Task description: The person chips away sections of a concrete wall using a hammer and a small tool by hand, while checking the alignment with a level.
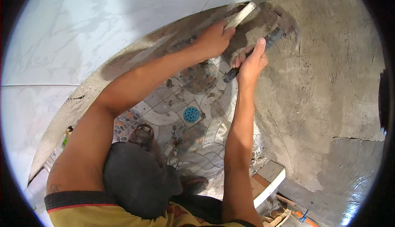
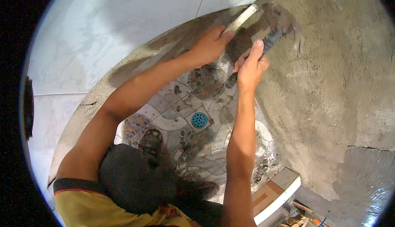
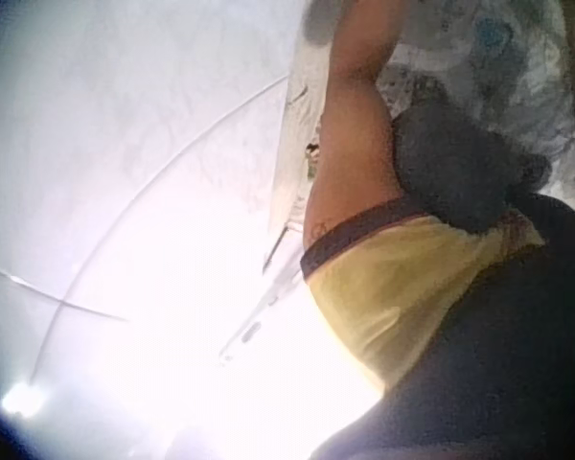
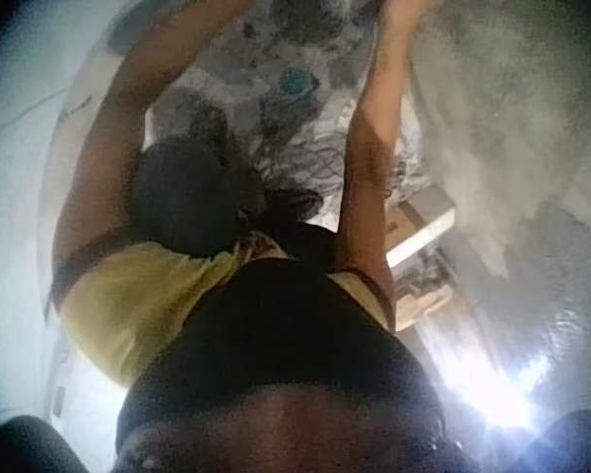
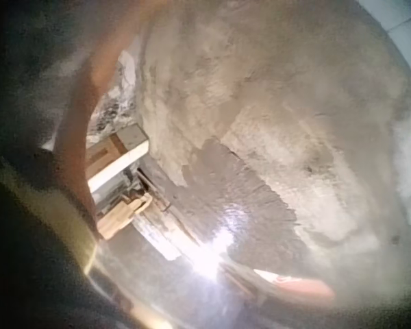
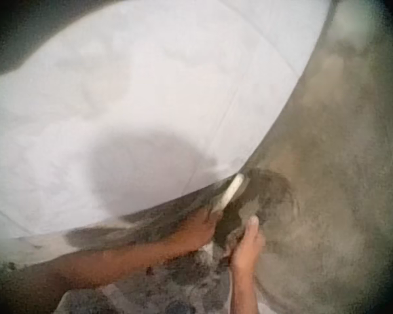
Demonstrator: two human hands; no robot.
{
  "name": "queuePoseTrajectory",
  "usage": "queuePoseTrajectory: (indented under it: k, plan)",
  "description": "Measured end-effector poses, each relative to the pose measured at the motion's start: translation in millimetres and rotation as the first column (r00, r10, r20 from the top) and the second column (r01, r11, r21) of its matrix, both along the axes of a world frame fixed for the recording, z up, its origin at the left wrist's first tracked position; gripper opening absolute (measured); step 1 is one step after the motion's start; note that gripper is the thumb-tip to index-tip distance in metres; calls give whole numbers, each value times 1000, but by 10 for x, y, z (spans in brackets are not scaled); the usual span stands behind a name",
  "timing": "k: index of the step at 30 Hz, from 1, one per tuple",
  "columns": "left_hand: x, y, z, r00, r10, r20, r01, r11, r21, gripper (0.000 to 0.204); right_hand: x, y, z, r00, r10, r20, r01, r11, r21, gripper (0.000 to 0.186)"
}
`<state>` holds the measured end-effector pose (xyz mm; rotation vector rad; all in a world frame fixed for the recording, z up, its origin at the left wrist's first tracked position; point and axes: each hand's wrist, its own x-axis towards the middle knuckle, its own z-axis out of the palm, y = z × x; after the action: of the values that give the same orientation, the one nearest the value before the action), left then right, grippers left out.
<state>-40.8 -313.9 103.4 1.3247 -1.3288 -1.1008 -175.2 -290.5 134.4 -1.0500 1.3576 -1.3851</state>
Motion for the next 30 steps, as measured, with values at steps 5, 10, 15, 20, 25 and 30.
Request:
queuePoseTrajectory:
  k: [5,10,15,20,25,30]
  plan:
    - [-10,39,35,996,9,-84,-11,1000,-19,47,-45,-82,56,995,55,-81,-44,990,134,60]
    - [5,81,77,1000,-8,5,8,996,84,56,2,19,-24,1000,-10,14,12,993,-119,61]
    - [43,-35,-462,998,-41,57,37,996,83,56,-32,122,-113,960,96,-261,-72,992,101,60]
    - [118,123,-50,983,-172,61,166,981,102,52,74,409,-265,996,-30,82,38,995,-97,50]
    - [185,-141,-477,981,-37,193,48,997,-52,45,109,481,-266,991,-88,103,82,995,62,44]
    - [237,65,-66,979,-138,147,128,989,72,42,164,469,-260,984,-72,166,86,993,-79,37]
